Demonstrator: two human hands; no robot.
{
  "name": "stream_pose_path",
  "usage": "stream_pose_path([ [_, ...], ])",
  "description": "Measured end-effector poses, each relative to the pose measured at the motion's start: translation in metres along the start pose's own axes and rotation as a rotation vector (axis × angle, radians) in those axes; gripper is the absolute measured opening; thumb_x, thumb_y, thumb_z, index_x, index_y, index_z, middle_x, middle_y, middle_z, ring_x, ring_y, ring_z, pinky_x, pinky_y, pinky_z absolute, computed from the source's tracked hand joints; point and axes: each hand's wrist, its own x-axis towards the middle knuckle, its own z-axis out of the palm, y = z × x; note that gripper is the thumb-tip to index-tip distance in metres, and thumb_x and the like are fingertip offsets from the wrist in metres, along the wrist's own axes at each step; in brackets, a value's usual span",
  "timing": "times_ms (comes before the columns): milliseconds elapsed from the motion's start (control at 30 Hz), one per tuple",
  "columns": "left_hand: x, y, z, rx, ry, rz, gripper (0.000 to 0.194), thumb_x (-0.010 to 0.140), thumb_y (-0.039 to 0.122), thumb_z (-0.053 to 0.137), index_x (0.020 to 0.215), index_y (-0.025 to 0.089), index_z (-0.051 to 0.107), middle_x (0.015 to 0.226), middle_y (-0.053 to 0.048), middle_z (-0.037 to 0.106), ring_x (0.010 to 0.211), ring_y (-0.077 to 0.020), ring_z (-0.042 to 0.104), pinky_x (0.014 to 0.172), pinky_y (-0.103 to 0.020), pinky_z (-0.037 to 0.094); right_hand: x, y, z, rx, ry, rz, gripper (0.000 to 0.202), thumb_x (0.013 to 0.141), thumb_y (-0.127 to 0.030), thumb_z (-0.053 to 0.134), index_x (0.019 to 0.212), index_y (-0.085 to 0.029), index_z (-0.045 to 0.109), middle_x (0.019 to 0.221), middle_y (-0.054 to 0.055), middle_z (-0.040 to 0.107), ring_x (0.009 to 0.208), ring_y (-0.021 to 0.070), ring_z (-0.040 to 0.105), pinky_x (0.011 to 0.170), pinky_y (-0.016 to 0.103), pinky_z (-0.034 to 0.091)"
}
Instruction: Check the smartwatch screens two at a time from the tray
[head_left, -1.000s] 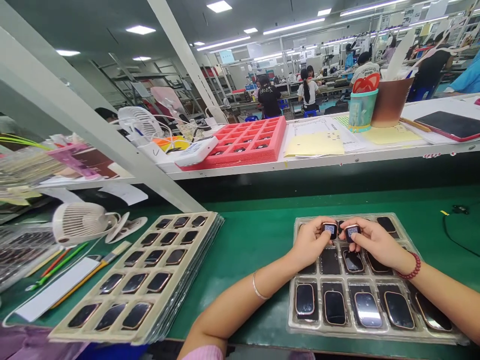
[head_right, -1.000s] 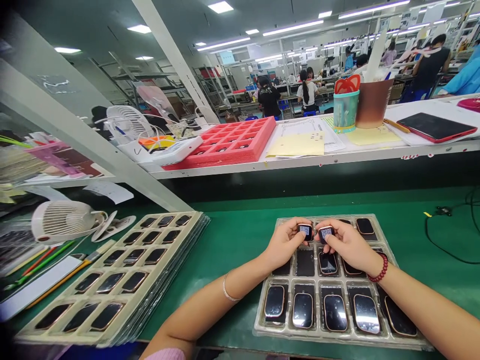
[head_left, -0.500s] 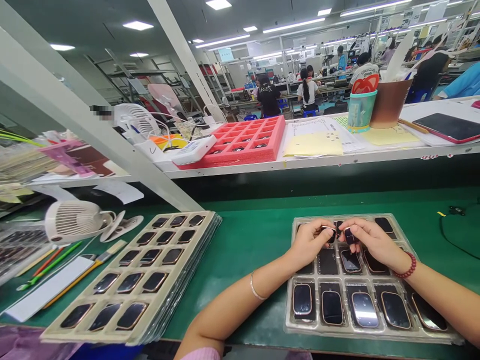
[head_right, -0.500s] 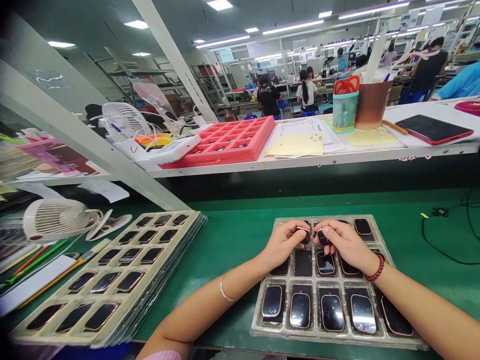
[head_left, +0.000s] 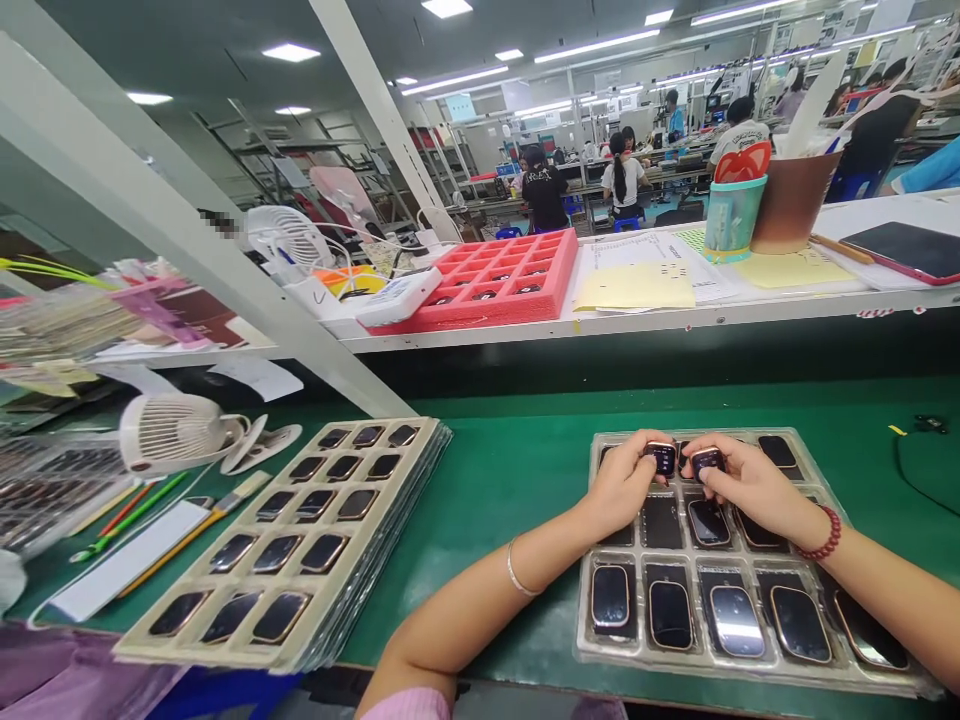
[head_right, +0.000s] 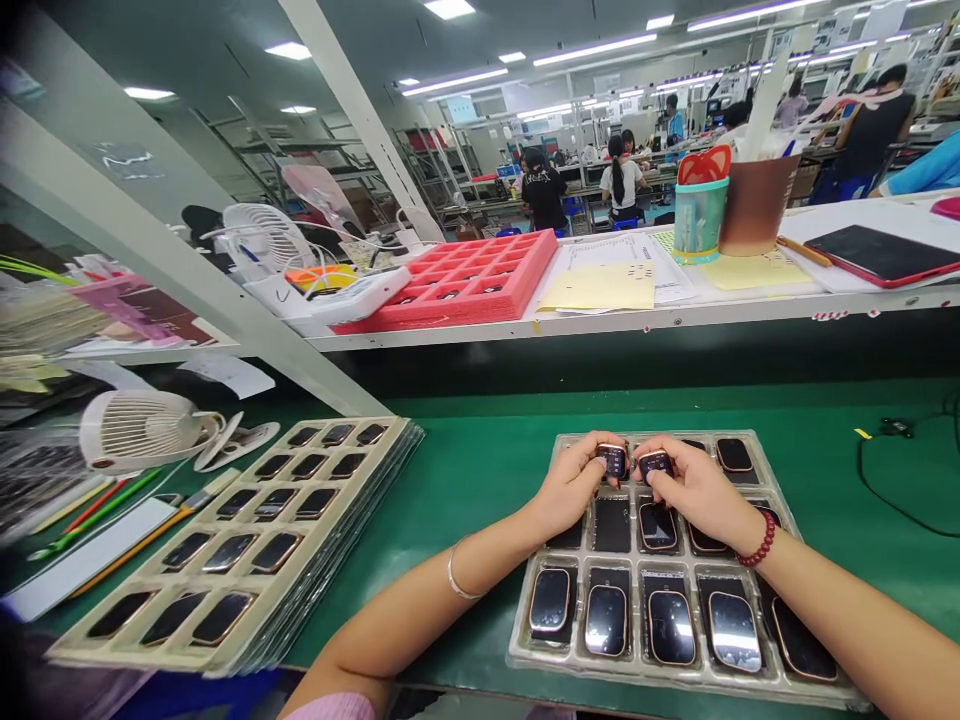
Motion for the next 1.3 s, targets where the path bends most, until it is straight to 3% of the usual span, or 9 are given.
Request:
stream_pose_path([
  [100, 0.0007, -0.002, 0.0006, 0.006, 0.022, 0.013, 0.033, 0.079, 0.009, 0.043, 0.109, 0.018, 0.051, 0.094, -0.004, 0.061, 0.078, -0.0127, 0.059, 0.073, -0.025, 0.047, -0.001, -0.0007, 0.0008, -0.011, -0.015, -0.044, 0.024, 0.079, -0.02, 0.057, 0.103, -0.021, 0.056, 0.09, 0.005, 0.064, 0.077, 0.018, 0.06, 0.065, 0.03, 0.052],
  [300, 0.0018, -0.002, 0.0016, 0.028, 0.066, 0.028, 0.021, 0.077, 0.017, 0.055, 0.098, 0.016, 0.056, 0.09, -0.005, 0.062, 0.082, -0.0146, 0.058, 0.074, -0.025, 0.046, -0.0028, 0.0013, -0.0007, 0.013, -0.057, 0.011, 0.033, 0.083, -0.021, 0.05, 0.116, -0.021, 0.053, 0.107, 0.008, 0.062, 0.074, 0.0165, 0.063, 0.061, 0.03, 0.052],
  [400, 0.001, -0.0017, 0.0017, -0.013, 0.061, 0.017, 0.038, 0.074, 0.016, 0.058, 0.111, 0.018, 0.052, 0.092, -0.005, 0.063, 0.08, -0.0143, 0.059, 0.072, -0.024, 0.047, -0.0025, 0.0034, -0.001, 0.032, -0.055, -0.004, 0.04, 0.081, -0.02, 0.054, 0.121, -0.023, 0.051, 0.108, 0.007, 0.062, 0.076, 0.0171, 0.064, 0.064, 0.031, 0.053],
  [600, 0.0, 0.0016, 0.002, -0.149, 0.02, -0.02, 0.031, 0.087, 0.038, 0.044, 0.099, 0.014, 0.059, 0.087, -0.007, 0.061, 0.072, -0.0136, 0.057, 0.063, -0.025, 0.05, -0.0014, 0.0057, -0.0035, 0.086, -0.067, 0.026, 0.032, 0.091, -0.037, 0.043, 0.112, -0.018, 0.058, 0.098, 0.009, 0.066, 0.067, 0.0158, 0.064, 0.057, 0.029, 0.052],
  [767, -0.0001, 0.0011, 0.0028, -0.119, 0.031, -0.006, 0.048, 0.077, 0.023, 0.06, 0.122, 0.018, 0.047, 0.093, -0.005, 0.062, 0.079, -0.0141, 0.059, 0.071, -0.026, 0.05, -0.0009, 0.0053, -0.0025, 0.083, -0.044, 0.019, 0.033, 0.086, -0.032, 0.055, 0.116, -0.021, 0.053, 0.101, 0.008, 0.065, 0.07, 0.0153, 0.062, 0.06, 0.029, 0.053],
  [900, 0.0004, 0.001, 0.0023, -0.12, 0.005, -0.003, 0.027, 0.085, 0.032, 0.049, 0.103, 0.015, 0.06, 0.095, -0.007, 0.062, 0.075, -0.014, 0.059, 0.069, -0.027, 0.052, -0.0016, 0.005, -0.0022, 0.093, -0.033, 0.037, 0.028, 0.086, -0.036, 0.054, 0.109, -0.02, 0.056, 0.093, 0.006, 0.067, 0.064, 0.0144, 0.061, 0.058, 0.028, 0.053],
  [1000, 0.0006, 0.0009, 0.0017, -0.102, 0.039, -0.016, 0.027, 0.087, 0.033, 0.046, 0.103, 0.016, 0.059, 0.094, -0.007, 0.063, 0.072, -0.0134, 0.06, 0.069, -0.028, 0.051, -0.001, 0.0055, -0.0036, 0.116, -0.027, 0.049, 0.033, 0.09, -0.045, 0.045, 0.106, -0.019, 0.059, 0.092, 0.007, 0.067, 0.065, 0.0159, 0.061, 0.057, 0.029, 0.052],
  [1167, 0.0011, -0.0047, 0.0021, -0.088, 0.011, 0.01, 0.038, 0.077, 0.013, 0.054, 0.114, 0.018, 0.052, 0.102, -0.007, 0.063, 0.086, -0.0157, 0.061, 0.079, -0.029, 0.05, -0.001, 0.006, -0.0031, 0.051, -0.028, 0.02, 0.036, 0.083, -0.024, 0.056, 0.118, -0.022, 0.051, 0.104, 0.006, 0.063, 0.076, 0.0166, 0.062, 0.063, 0.03, 0.053],
  [1300, 0.0003, -0.0035, 0.002, -0.072, 0.01, 0.005, 0.038, 0.076, 0.013, 0.055, 0.113, 0.018, 0.053, 0.101, -0.007, 0.062, 0.088, -0.0165, 0.06, 0.078, -0.028, 0.05, -0.0028, 0.0024, -0.0012, 0.066, -0.04, 0.001, 0.036, 0.081, -0.02, 0.056, 0.116, -0.023, 0.052, 0.103, 0.005, 0.063, 0.079, 0.017, 0.062, 0.067, 0.031, 0.053],
])
